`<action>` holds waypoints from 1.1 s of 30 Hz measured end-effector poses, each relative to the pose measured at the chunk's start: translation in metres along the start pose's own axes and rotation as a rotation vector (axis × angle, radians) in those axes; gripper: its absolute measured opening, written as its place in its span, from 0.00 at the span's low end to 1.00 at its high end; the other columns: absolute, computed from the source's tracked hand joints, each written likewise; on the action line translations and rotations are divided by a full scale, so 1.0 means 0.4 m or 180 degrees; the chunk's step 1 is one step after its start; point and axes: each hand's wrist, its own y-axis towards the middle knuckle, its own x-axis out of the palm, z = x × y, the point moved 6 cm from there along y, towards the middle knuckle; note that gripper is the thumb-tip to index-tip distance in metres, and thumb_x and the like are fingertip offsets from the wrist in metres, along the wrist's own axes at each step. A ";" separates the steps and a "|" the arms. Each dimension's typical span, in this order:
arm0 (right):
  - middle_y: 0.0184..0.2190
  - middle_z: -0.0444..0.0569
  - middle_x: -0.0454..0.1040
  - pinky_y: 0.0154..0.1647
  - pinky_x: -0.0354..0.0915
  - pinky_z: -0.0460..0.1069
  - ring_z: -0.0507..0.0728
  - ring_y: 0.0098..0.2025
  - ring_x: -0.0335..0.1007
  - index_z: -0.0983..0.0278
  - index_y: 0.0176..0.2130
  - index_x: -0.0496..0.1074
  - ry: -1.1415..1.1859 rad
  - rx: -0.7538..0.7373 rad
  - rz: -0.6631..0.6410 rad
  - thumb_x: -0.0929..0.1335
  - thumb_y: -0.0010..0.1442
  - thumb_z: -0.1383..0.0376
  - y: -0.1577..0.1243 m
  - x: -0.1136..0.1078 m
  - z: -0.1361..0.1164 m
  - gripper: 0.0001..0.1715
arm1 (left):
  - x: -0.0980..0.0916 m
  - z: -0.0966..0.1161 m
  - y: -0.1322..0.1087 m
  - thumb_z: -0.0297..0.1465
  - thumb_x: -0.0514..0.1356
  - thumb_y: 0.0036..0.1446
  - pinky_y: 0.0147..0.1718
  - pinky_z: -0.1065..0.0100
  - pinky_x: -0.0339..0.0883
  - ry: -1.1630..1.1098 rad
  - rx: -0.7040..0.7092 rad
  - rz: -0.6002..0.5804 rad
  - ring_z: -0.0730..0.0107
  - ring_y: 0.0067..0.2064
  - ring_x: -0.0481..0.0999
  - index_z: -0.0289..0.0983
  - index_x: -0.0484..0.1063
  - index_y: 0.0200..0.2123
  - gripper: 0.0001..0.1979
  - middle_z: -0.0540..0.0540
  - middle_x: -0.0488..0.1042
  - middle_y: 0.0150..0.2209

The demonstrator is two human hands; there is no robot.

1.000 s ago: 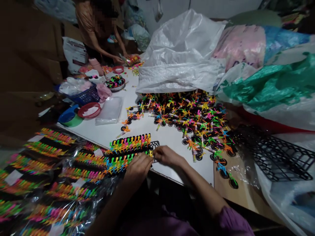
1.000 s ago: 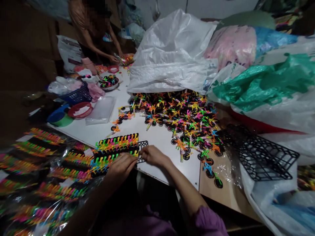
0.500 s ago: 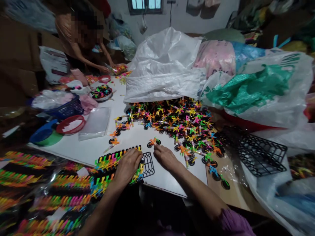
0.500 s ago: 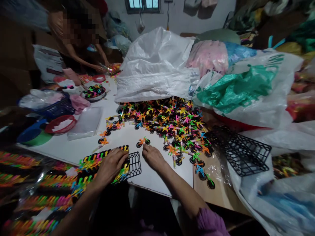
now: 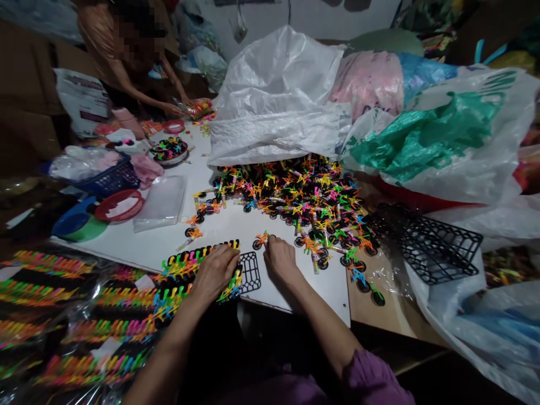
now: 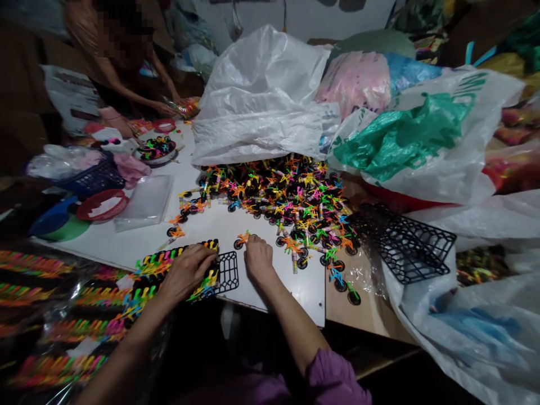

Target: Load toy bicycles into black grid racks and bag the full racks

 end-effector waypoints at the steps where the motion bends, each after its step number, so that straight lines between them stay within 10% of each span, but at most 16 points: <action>1: 0.38 0.56 0.72 0.35 0.58 0.49 0.58 0.40 0.68 0.66 0.43 0.64 0.0026 -0.0005 0.0012 0.58 0.62 0.68 -0.007 0.002 0.003 0.11 | 0.000 0.000 -0.001 0.34 0.47 0.61 0.40 0.63 0.64 0.0005 -0.0006 -0.0012 0.65 0.38 0.70 0.38 0.71 0.36 0.13 0.44 0.72 0.33; 9: 0.34 0.46 0.72 0.31 0.56 0.46 0.54 0.32 0.68 0.62 0.51 0.57 0.1354 -0.0279 0.0385 0.63 0.58 0.64 -0.028 -0.092 0.007 0.22 | -0.072 -0.001 0.053 0.42 0.58 0.52 0.45 0.60 0.64 -0.0499 -0.0642 0.0739 0.59 0.46 0.69 0.37 0.68 0.46 0.21 0.41 0.70 0.44; 18: 0.29 0.40 0.69 0.27 0.57 0.43 0.48 0.24 0.61 0.61 0.49 0.62 0.2568 -0.0498 0.0333 0.67 0.49 0.67 -0.112 -0.176 -0.035 0.26 | -0.017 0.066 0.082 0.40 0.64 0.46 0.28 0.73 0.62 -0.3613 -0.1747 -0.0298 0.74 0.27 0.70 0.36 0.71 0.31 0.14 0.51 0.73 0.26; 25: 0.19 0.37 0.58 0.21 0.48 0.42 0.46 0.21 0.50 0.66 0.29 0.66 0.3382 -0.0663 -0.1038 0.68 0.47 0.62 -0.116 -0.143 -0.053 0.10 | -0.039 0.090 0.070 0.38 0.63 0.48 0.32 0.73 0.61 -0.3626 -0.1380 -0.0713 0.74 0.31 0.70 0.36 0.72 0.30 0.10 0.51 0.72 0.29; 33: 0.20 0.37 0.58 0.22 0.48 0.42 0.46 0.23 0.51 0.65 0.25 0.64 0.3243 -0.0930 -0.1063 0.69 0.47 0.60 -0.120 -0.125 -0.089 0.12 | -0.073 0.096 0.069 0.33 0.65 0.44 0.32 0.71 0.62 -0.3333 -0.1034 -0.0901 0.72 0.31 0.70 0.36 0.73 0.29 0.08 0.50 0.70 0.29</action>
